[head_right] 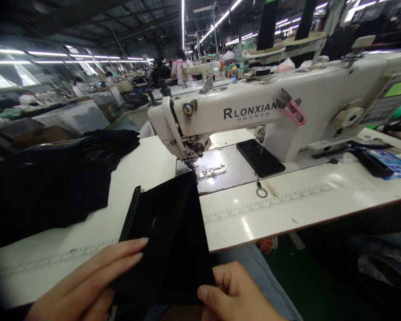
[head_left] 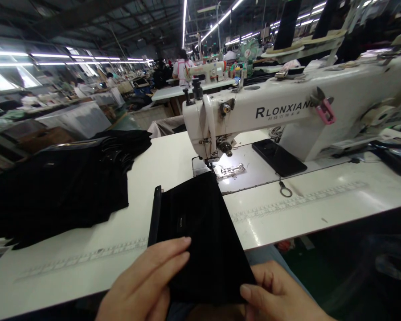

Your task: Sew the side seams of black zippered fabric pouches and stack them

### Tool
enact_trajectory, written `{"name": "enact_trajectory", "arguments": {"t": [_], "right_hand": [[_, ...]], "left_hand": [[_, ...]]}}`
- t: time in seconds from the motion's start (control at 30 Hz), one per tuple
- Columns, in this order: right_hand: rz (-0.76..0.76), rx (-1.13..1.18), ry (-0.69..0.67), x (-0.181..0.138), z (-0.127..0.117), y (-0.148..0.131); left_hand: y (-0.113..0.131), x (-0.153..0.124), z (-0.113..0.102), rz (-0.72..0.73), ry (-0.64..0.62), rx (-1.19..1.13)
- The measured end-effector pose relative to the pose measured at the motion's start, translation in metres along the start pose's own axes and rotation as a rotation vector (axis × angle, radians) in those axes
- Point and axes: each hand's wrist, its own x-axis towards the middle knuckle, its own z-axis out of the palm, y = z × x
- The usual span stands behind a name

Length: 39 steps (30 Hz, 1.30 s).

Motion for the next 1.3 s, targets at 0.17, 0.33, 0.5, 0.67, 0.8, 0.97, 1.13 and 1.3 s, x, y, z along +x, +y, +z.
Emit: {"name": "enact_trajectory", "arguments": {"t": [0.17, 0.33, 0.5, 0.67, 0.8, 0.97, 1.13, 1.3], "right_hand": [[0.077, 0.036, 0.010, -0.008, 0.006, -0.014], [-0.014, -0.049, 0.008, -0.011, 0.005, -0.015], [0.051, -0.093, 0.039, -0.016, 0.004, -0.014], [0.073, -0.173, -0.002, -0.018, 0.002, -0.017], [0.065, -0.167, -0.049, -0.017, 0.004, -0.021], [0.019, -0.136, -0.078, -0.017, 0.007, -0.026], [0.030, -0.163, -0.093, -0.017, 0.008, -0.032], [0.088, -0.031, -0.122, -0.016, 0.009, -0.029]], "left_hand": [[0.037, 0.015, 0.034, 0.174, 0.000, 0.033], [0.051, 0.031, 0.039, 0.244, -0.135, 0.065], [0.042, 0.026, 0.028, 0.281, -0.229, -0.091], [0.037, 0.012, 0.033, 0.208, -0.129, -0.129], [0.044, 0.012, 0.041, 0.213, -0.160, -0.213], [0.049, 0.017, 0.037, 0.187, -0.245, -0.250], [0.049, 0.018, 0.034, 0.201, -0.286, -0.314], [0.047, 0.016, 0.036, 0.225, -0.334, -0.338]]}}
